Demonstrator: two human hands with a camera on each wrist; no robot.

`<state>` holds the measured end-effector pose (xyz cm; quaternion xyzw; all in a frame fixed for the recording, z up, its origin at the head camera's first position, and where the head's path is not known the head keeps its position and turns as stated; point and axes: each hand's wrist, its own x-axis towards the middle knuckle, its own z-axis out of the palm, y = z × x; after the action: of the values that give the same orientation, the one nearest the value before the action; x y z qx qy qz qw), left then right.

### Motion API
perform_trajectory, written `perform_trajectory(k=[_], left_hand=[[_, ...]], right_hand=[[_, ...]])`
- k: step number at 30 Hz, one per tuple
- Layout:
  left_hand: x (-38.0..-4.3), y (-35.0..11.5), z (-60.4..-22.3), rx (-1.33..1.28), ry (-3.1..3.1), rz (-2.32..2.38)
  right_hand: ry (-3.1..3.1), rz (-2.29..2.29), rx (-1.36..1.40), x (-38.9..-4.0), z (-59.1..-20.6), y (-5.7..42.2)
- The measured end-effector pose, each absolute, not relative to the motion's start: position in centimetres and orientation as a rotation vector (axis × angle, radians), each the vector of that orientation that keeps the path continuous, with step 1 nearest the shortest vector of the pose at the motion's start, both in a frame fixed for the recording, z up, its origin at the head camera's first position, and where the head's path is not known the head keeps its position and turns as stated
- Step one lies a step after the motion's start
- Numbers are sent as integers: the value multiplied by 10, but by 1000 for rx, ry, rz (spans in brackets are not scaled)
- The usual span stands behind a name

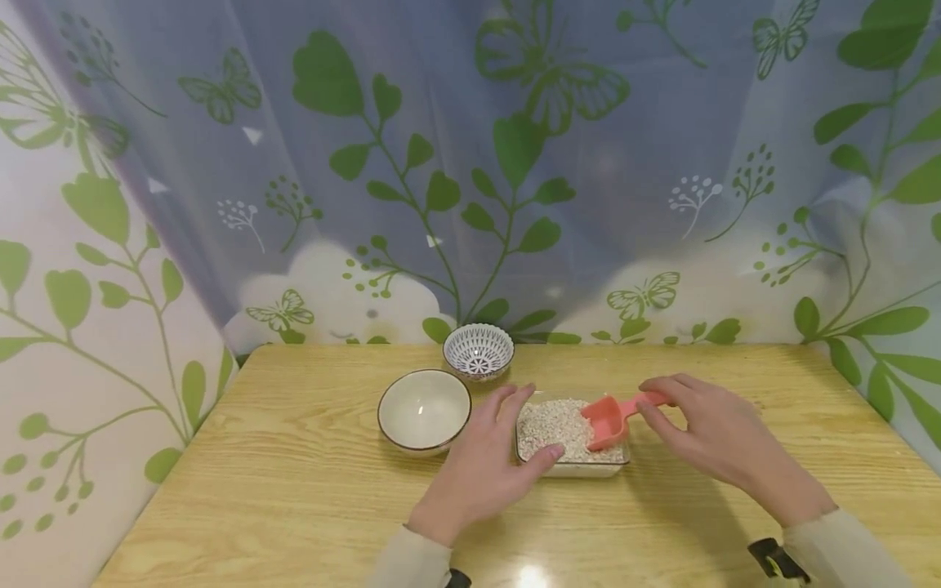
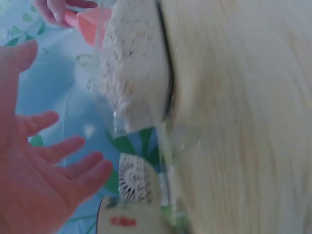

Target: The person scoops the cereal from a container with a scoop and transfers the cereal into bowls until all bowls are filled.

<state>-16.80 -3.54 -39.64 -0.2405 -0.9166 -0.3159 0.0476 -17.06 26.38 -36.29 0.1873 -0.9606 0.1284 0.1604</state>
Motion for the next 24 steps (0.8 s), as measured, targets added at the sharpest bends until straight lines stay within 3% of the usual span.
perform_trajectory(k=[24], left_hand=[[-198,-24,-424,-615,-3161,-1057]], right_hand=[[-3123,989,504,-186,-351,268]])
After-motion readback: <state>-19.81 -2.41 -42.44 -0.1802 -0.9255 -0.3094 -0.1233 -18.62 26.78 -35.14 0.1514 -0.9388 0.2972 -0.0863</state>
